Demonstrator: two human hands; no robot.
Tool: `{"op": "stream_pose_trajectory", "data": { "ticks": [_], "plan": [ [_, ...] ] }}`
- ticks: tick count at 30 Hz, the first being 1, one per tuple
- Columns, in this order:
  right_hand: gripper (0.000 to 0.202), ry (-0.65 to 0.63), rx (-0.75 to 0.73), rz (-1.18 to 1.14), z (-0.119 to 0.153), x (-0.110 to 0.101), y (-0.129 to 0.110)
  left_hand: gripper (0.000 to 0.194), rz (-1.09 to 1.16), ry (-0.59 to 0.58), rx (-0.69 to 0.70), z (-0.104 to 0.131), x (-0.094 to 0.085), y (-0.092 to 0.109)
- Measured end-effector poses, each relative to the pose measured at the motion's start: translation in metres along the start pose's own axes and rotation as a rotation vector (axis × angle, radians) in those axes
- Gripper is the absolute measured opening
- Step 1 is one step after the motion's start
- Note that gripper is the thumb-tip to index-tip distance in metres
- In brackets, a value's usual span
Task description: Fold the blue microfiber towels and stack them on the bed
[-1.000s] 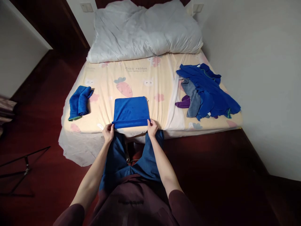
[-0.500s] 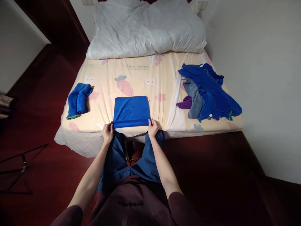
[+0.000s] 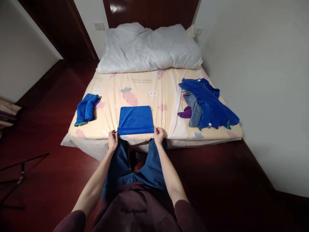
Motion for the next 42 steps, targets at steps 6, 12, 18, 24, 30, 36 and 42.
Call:
{"op": "stream_pose_trajectory", "data": {
  "ticks": [6, 12, 18, 24, 30, 36, 42],
  "plan": [
    [0.038, -0.009, -0.201, 0.055, 0.059, -0.038, -0.038, 0.035, -0.138, -0.116, 0.255, 0.064, -0.023, 0.030],
    [0.033, -0.232, -0.315, 0.160, 0.084, -0.030, -0.057, 0.029, -0.137, -0.224, 0.321, 0.088, -0.017, 0.038],
    [0.041, -0.410, -0.451, 0.272, 0.082, 0.002, -0.057, 0.051, -0.106, -0.195, 0.374, 0.065, -0.005, 0.054],
    [0.049, -0.546, -0.549, 0.418, 0.076, 0.027, -0.051, 0.064, -0.179, -0.246, 0.453, 0.039, 0.021, 0.060],
    [0.055, -0.604, -0.556, 0.536, 0.060, 0.045, -0.040, 0.062, -0.282, -0.284, 0.364, 0.016, 0.034, 0.048],
    [0.055, -0.463, -0.451, 0.491, 0.040, 0.052, -0.029, 0.059, -0.248, -0.278, 0.277, 0.000, 0.040, 0.041],
    [0.056, -0.377, -0.398, 0.458, 0.031, 0.050, -0.021, 0.056, -0.156, -0.234, 0.266, -0.011, 0.042, 0.035]
  ]
}}
Point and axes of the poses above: each hand's wrist, its own z-axis away from the middle knuckle, its own x-axis out of the palm, y = z × x, the point moved 9 cm from there along -z, towards the middle knuckle, and after that the axes turned 10 degrees about -z, right-handed, at the moved point
